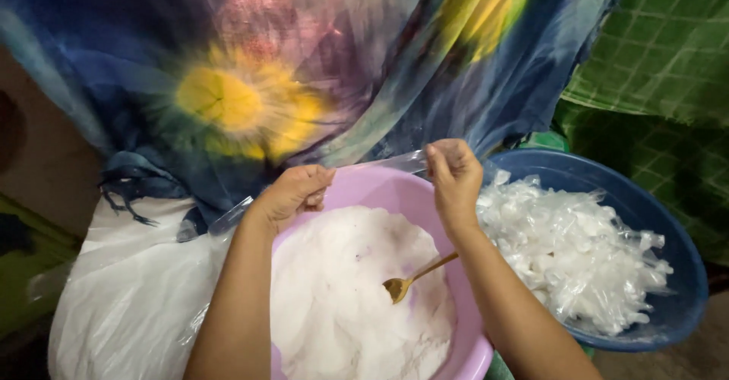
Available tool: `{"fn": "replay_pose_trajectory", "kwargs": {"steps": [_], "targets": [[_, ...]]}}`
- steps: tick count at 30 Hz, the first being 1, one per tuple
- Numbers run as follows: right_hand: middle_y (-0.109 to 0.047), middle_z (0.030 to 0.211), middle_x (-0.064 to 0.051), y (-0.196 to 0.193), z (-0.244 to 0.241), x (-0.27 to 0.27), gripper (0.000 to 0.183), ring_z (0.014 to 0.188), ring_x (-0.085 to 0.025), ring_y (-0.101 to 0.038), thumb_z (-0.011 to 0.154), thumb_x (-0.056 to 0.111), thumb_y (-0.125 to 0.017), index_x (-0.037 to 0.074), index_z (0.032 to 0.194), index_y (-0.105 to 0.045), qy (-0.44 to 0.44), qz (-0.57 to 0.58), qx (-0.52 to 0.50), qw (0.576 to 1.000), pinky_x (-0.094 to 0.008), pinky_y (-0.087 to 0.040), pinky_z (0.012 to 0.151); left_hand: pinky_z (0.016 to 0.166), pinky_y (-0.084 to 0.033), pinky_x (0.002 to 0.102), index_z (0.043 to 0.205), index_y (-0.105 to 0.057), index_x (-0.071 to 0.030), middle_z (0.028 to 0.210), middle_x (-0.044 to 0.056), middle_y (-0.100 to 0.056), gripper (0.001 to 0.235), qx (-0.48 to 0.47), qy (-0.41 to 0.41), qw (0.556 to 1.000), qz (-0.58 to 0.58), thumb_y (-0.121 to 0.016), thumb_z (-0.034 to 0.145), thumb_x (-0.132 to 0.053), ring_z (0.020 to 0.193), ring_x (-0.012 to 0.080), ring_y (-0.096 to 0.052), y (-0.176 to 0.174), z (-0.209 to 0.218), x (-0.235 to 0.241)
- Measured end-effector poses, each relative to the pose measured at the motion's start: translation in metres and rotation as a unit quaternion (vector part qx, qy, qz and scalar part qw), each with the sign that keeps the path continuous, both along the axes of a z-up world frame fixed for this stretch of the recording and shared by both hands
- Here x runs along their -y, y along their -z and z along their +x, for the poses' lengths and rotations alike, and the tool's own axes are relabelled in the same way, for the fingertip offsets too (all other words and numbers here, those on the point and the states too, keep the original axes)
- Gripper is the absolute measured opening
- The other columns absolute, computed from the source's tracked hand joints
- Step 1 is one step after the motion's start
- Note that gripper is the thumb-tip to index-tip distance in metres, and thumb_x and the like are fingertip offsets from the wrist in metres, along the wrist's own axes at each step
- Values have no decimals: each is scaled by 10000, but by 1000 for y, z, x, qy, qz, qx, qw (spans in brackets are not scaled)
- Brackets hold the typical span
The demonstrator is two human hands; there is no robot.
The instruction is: Filling small plastic bags with white powder using a spoon from a large bowl.
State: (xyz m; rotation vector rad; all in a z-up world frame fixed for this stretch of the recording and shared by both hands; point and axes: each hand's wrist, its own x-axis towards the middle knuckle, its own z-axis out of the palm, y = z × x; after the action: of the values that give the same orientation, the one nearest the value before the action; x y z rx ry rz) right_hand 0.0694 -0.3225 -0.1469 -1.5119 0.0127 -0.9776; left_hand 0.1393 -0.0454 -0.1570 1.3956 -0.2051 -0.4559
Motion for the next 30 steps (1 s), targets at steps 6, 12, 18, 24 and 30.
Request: {"fn": "replay_pose_trajectory", "kwargs": {"steps": [6,12,18,24,30], "targets": [[-621,630,-20,-7,-5,2,45,549,-91,-555,978,43,-716,72,947,-700,16,16,-11,1000,-216,-433,490,804,-630,282,1078,-657,-90,919,-7,-608,262,18,-128,988,-86,-819,915,-215,798,100,-683,6,15,8],[-713,917,-75,0,-4,11,221,824,-143,-648,936,1,-732,92,1129,-676,66,-33,-14,997,-268,-528,693,815,-647,258,1081,-634,-96,967,30,-725,225,63,-190,959,-203,-791,926,-144,837,96,-717,-4,14,16],[-512,1401,-167,-37,-36,-11,549,1400,-402,-414,821,-4,-746,77,1348,-614,133,-255,75,955,-514,-278,1191,687,-606,241,1049,-774,-121,860,26,-786,335,301,-176,935,63,-912,747,-87,733,87,-700,12,19,53],[-544,1383,-140,-35,-36,-23,328,1437,-426,-385,914,159,-710,140,1242,-695,41,-346,77,934,-546,-235,1222,653,-596,185,944,-738,-150,791,19,-803,260,365,-135,911,137,-908,747,-154,676,84,-716,-29,-37,69],[-589,1340,-116,-19,-29,-24,204,1413,-429,-426,958,278,-710,141,1106,-733,-52,-357,8,933,-559,-288,1193,654,-586,223,932,-683,-182,785,-11,-798,310,423,-139,875,191,-916,731,-216,670,105,-727,-36,-52,70]]}}
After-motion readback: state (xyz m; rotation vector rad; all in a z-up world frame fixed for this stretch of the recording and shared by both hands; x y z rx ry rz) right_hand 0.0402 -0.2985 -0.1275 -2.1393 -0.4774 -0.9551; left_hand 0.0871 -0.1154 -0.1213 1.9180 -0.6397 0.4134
